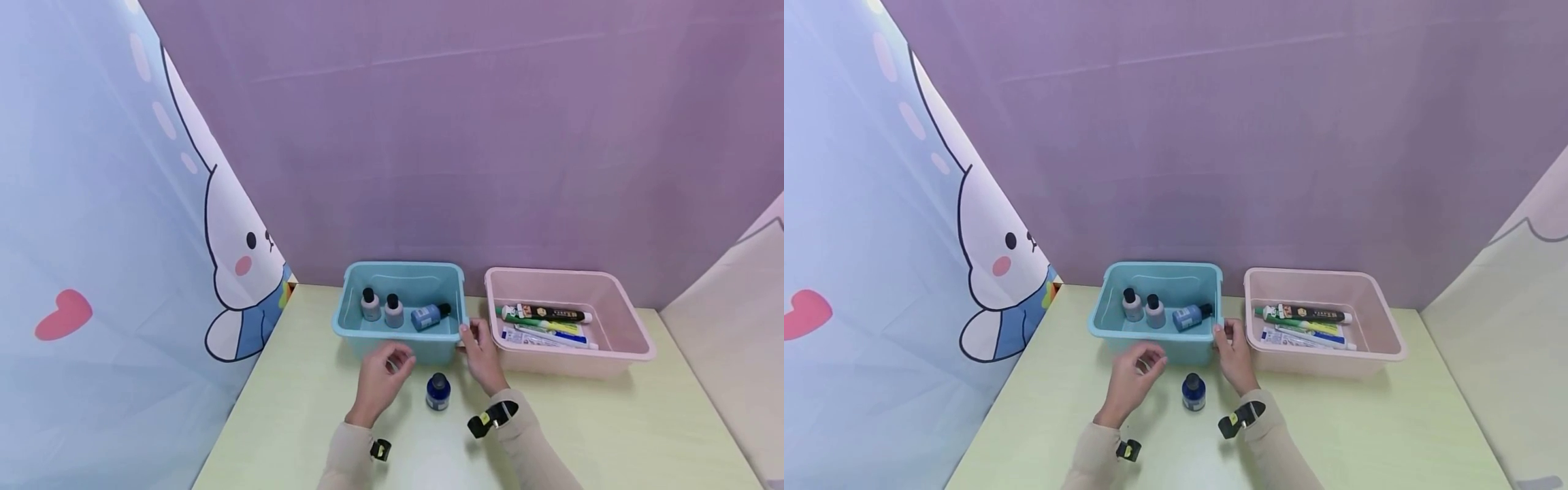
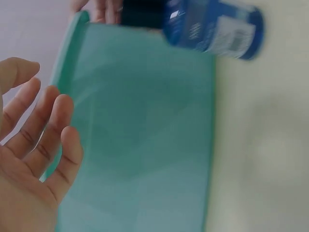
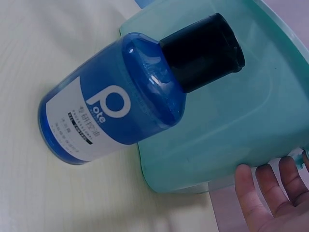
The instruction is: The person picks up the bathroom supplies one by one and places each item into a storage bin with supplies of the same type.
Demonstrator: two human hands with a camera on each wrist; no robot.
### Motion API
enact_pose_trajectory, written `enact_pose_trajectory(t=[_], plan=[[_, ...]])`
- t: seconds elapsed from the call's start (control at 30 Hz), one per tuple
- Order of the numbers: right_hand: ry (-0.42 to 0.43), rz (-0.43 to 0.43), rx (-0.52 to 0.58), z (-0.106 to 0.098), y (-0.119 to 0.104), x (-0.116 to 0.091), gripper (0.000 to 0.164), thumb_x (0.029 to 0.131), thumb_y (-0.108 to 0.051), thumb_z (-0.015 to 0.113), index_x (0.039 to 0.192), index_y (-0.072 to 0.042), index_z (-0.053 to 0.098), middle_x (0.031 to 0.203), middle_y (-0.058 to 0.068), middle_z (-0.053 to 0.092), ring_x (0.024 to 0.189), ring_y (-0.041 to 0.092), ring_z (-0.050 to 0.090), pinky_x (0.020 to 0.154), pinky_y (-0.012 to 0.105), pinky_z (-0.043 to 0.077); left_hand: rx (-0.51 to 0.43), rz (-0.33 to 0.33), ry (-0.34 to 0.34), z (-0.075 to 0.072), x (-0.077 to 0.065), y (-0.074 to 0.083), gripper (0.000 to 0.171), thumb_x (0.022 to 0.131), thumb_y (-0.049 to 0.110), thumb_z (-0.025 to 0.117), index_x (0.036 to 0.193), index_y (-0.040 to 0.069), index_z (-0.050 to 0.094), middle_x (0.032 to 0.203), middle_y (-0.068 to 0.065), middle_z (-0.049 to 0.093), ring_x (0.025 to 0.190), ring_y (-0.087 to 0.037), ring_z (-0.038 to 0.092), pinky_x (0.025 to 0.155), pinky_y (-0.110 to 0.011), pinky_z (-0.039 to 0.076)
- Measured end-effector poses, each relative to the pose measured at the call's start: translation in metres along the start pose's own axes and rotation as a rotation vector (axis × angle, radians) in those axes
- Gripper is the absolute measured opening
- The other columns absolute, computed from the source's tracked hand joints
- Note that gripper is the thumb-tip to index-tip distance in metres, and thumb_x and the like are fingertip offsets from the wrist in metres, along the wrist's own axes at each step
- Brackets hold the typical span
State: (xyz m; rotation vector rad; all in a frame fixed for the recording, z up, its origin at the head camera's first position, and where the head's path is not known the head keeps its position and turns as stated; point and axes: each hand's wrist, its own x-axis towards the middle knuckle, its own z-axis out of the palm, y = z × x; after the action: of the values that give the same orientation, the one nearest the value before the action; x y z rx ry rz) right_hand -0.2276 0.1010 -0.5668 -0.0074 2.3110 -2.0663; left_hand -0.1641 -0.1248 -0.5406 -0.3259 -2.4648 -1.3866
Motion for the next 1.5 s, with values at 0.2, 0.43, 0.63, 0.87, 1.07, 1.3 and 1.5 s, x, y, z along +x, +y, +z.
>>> enact_pose_trajectory(t=[0.2,0.43,0.63,0.87,1.07,1.3,1.5], plan=[[-0.024,0.013,-0.018,-0.003,-0.024,-0.009,0.040,0.111,-0.027,0.041,0.140,0.002,0.040,0.128,0.018,0.048,0.117,0.028,0.052,0.099,0.045,0.057,0.044,-0.021,-0.108,0.018,-0.013,-0.004,0.013,0.093,0.026,0.076,0.104,0.020,0.072,0.094,0.008,0.068,0.081,-0.010,0.065,0.066,-0.019,0.054],[-0.025,-0.023,-0.009,-0.003,-0.034,-0.016,0.040,0.111,-0.026,0.042,0.138,0.004,0.040,0.125,0.019,0.048,0.113,0.025,0.053,0.098,0.049,0.057,0.081,-0.024,-0.172,0.037,-0.019,-0.006,0.026,0.093,0.034,0.076,0.111,0.017,0.073,0.100,0.004,0.067,0.084,-0.007,0.063,0.070,-0.018,0.054],[-0.007,-0.021,0.014,0.000,0.002,0.002,0.046,0.111,-0.037,0.042,0.140,-0.003,0.039,0.129,0.016,0.047,0.119,0.028,0.052,0.102,0.054,0.054,0.152,-0.029,-0.196,0.045,-0.019,-0.005,0.029,0.090,0.035,0.079,0.115,0.021,0.072,0.103,0.006,0.067,0.086,-0.007,0.064,0.074,-0.019,0.053],[-0.017,0.002,0.012,0.000,-0.011,-0.003,0.042,0.111,-0.029,0.041,0.141,0.000,0.039,0.130,0.018,0.047,0.118,0.027,0.052,0.104,0.056,0.052,0.175,-0.013,-0.197,0.049,-0.021,-0.005,0.032,0.088,0.032,0.081,0.117,0.020,0.071,0.104,0.006,0.068,0.084,-0.006,0.063,0.072,-0.019,0.051],[-0.029,-0.012,0.007,-0.002,-0.038,-0.018,0.041,0.111,-0.024,0.042,0.139,0.006,0.039,0.127,0.020,0.048,0.116,0.028,0.052,0.103,0.057,0.052,0.200,-0.013,-0.192,0.053,-0.022,-0.008,0.033,0.088,0.032,0.082,0.116,0.020,0.071,0.104,0.007,0.067,0.084,-0.006,0.063,0.071,-0.019,0.050],[-0.037,-0.019,0.010,-0.003,-0.038,-0.020,0.042,0.111,-0.025,0.043,0.139,0.006,0.038,0.130,0.022,0.047,0.121,0.032,0.052,0.102,0.054,0.054,0.203,-0.037,-0.191,0.054,-0.025,-0.009,0.033,0.088,0.033,0.081,0.117,0.021,0.072,0.102,0.007,0.066,0.084,-0.009,0.064,0.070,-0.020,0.049],[-0.037,-0.001,0.024,-0.004,-0.037,-0.020,0.042,0.111,-0.026,0.043,0.140,0.004,0.039,0.129,0.019,0.048,0.120,0.030,0.052,0.105,0.054,0.052,0.195,-0.034,-0.181,0.055,-0.026,-0.009,0.032,0.088,0.033,0.081,0.116,0.021,0.072,0.100,0.007,0.066,0.084,-0.011,0.065,0.070,-0.020,0.050]])
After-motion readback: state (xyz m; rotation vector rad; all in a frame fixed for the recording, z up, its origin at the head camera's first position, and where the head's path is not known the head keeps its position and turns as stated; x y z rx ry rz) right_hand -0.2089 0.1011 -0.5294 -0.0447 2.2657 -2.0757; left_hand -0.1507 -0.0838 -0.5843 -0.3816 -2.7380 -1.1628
